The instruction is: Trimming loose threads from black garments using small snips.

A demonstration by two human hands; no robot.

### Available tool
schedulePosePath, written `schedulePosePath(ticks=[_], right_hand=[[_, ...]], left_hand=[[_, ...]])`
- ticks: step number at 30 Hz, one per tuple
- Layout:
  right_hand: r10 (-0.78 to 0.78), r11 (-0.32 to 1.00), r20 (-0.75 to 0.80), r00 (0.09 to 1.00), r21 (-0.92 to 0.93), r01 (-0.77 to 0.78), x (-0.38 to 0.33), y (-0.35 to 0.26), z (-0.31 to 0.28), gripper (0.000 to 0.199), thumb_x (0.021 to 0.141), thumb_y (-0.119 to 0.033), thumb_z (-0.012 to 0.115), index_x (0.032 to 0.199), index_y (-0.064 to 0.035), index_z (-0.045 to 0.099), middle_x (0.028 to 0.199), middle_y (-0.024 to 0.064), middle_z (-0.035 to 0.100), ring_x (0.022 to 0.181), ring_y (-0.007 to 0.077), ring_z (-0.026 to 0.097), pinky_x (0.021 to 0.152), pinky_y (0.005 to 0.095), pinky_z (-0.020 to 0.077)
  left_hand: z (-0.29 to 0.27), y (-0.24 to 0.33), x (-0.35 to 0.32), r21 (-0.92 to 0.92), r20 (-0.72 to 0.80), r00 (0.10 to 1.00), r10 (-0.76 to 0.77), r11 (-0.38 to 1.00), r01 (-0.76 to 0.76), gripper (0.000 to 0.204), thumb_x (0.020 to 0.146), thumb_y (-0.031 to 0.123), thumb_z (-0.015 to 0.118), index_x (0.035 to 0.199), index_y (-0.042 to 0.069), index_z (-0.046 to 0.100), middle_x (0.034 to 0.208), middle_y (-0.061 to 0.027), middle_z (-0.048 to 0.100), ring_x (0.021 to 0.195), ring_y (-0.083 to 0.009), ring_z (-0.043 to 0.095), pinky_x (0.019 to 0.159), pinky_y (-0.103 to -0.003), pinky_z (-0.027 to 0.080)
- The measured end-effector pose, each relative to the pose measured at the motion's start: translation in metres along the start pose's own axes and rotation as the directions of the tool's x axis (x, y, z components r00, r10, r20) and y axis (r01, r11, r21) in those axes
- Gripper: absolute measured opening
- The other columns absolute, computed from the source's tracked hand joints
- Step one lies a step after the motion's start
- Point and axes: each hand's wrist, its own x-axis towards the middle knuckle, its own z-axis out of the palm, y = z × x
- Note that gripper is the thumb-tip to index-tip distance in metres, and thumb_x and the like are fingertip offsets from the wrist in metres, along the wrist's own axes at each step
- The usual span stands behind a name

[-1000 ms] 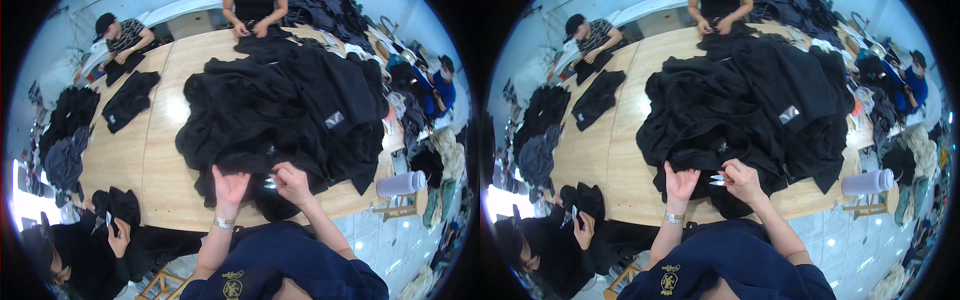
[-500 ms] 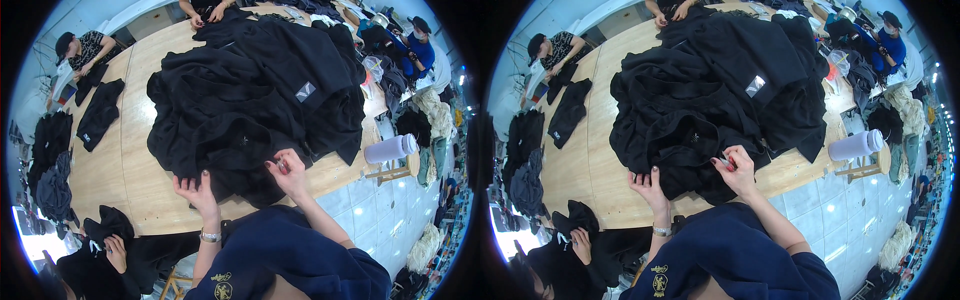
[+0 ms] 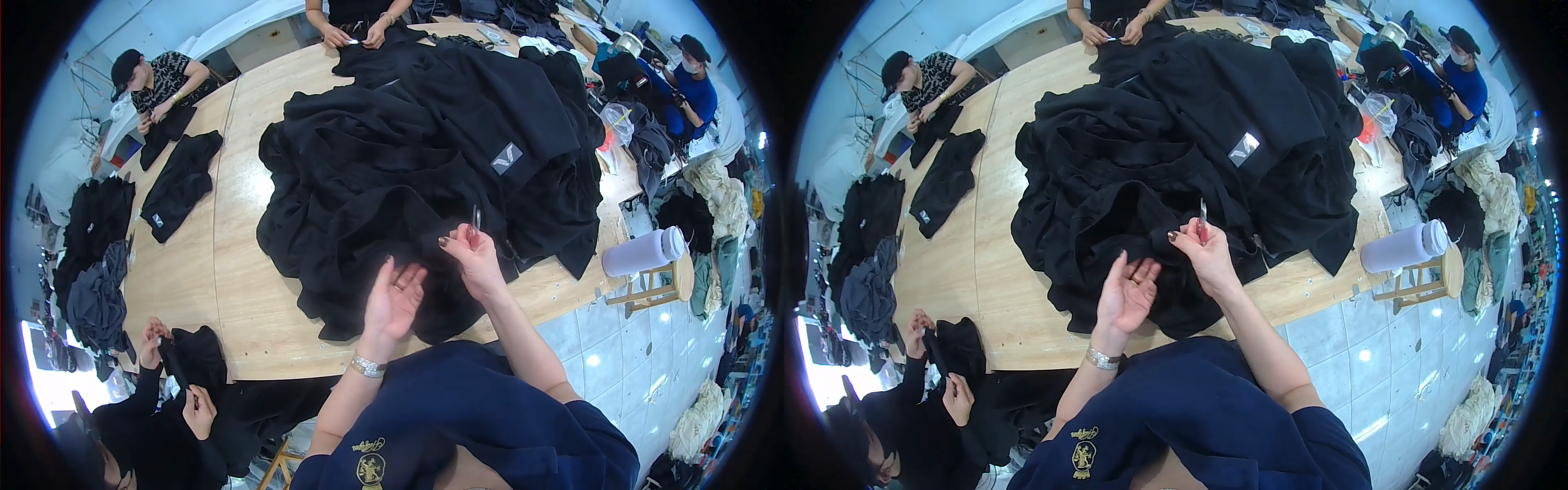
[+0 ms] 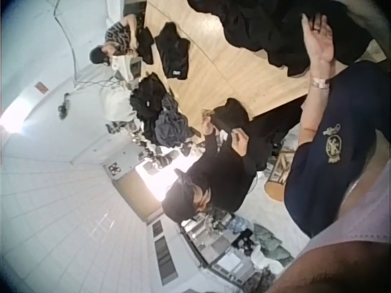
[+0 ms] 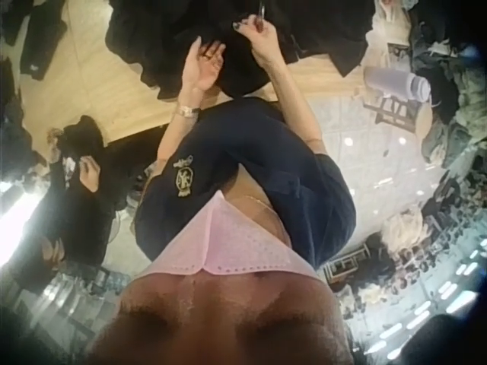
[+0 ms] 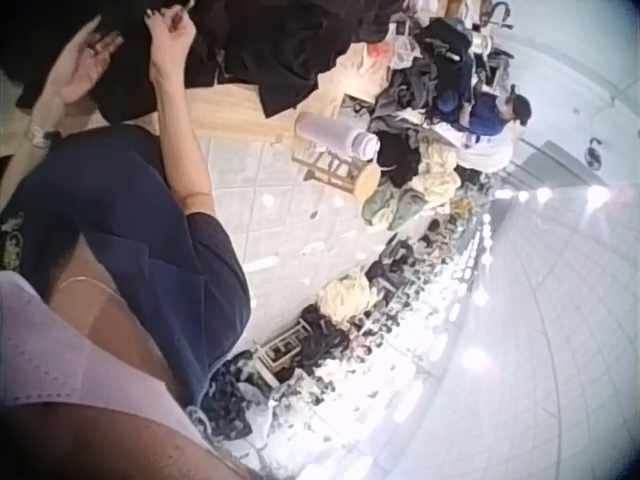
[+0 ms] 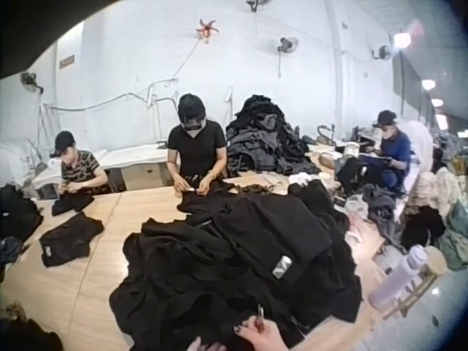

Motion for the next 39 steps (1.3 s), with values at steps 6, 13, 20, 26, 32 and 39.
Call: schedulePosePath(ticks=[6, 13, 20, 26, 32, 39], right_hand=[[0.292, 0.718, 0.156, 0.944, 0.615, -0.324, -0.01, -0.039, 0.018, 0.018, 0.084, -0.003, 0.058, 0.072, -0.0135, 0.051, 0.071, -0.0028, 0.058, 0.07, 0.0088, 0.059, 0.073, 0.0277, 0.0454], [0.284, 0.911, 0.023, 0.959, 0.307, -0.277, -0.008, -0.008, 0.033, 0.015, 0.086, -0.008, 0.062, 0.074, -0.01, 0.052, 0.066, -0.0015, 0.053, 0.063, 0.0071, 0.054, 0.061, 0.0225, 0.0461], [-0.371, 0.783, 0.173, 0.912, -0.47, 0.408, -0.016, -0.04, 0.066, 0.03, 0.078, 0.005, 0.064, 0.063, -0.0019, 0.039, 0.076, 0.0051, 0.053, 0.063, 0.0076, 0.045, 0.055, 0.0204, 0.035], [-0.339, 0.562, 0.402, 0.851, -0.638, 0.526, -0.013, -0.025, 0.094, 0.025, 0.076, 0.002, 0.066, 0.065, -0.0007, 0.044, 0.077, 0.0066, 0.06, 0.066, 0.0121, 0.053, 0.057, 0.0229, 0.0403], [-0.094, 0.947, 0.149, 0.984, -0.292, 0.134, -0.008, -0.005, 0.077, 0.032, 0.082, 0.002, 0.06, 0.061, -0.0046, 0.036, 0.071, 0.0036, 0.056, 0.063, 0.0057, 0.047, 0.058, 0.0204, 0.0401], [0.064, 0.995, 0.121, 0.991, 0.071, -0.073, -0.011, -0.027, 0.05, 0.036, 0.081, 0.006, 0.059, 0.06, -0.0092, 0.035, 0.073, 0.0046, 0.055, 0.063, 0.0105, 0.052, 0.058, 0.0229, 0.0437]], left_hand=[[0.021, 0.033, -0.026, -0.256, 0.205, 0.963, 0.177, 0.959, -0.122, 0.022, 0.093, 0.024, 0.05, 0.097, 0.006, 0.06, 0.094, -0.0078, 0.064, 0.087, -0.0188, 0.062, 0.077, -0.03, 0.054], [0.011, 0.045, -0.034, -0.353, 0.397, 0.867, 0.302, 0.922, -0.16, 0.037, 0.096, 0.027, 0.032, 0.104, 0.008, 0.062, 0.099, -0.0071, 0.066, 0.088, -0.0198, 0.063, 0.073, -0.031, 0.051], [0.015, 0.036, -0.035, -0.164, 0.26, 0.89, 0.375, 0.925, -0.342, 0.036, 0.094, 0.031, 0.033, 0.11, 0.011, 0.059, 0.106, -0.0051, 0.064, 0.092, -0.0179, 0.061, 0.072, -0.03, 0.049], [-0.009, 0.02, -0.024, -0.091, 0.335, 0.799, 0.499, 0.861, -0.5, 0.026, 0.09, 0.02, 0.039, 0.109, 0.01, 0.053, 0.108, -0.0046, 0.06, 0.101, -0.0163, 0.056, 0.085, -0.031, 0.045], [-0.013, 0.014, -0.023, -0.053, 0.185, 0.835, 0.518, 0.854, -0.518, 0.028, 0.083, 0.013, 0.046, 0.111, 0.012, 0.05, 0.106, -0.0027, 0.058, 0.096, -0.0152, 0.054, 0.079, -0.03, 0.044], [-0.02, 0.016, -0.028, 0.091, 0.091, 0.865, 0.494, 0.861, -0.501, 0.024, 0.085, 0.013, 0.05, 0.109, 0.011, 0.049, 0.103, -0.0029, 0.056, 0.093, -0.0159, 0.055, 0.073, -0.031, 0.047]])
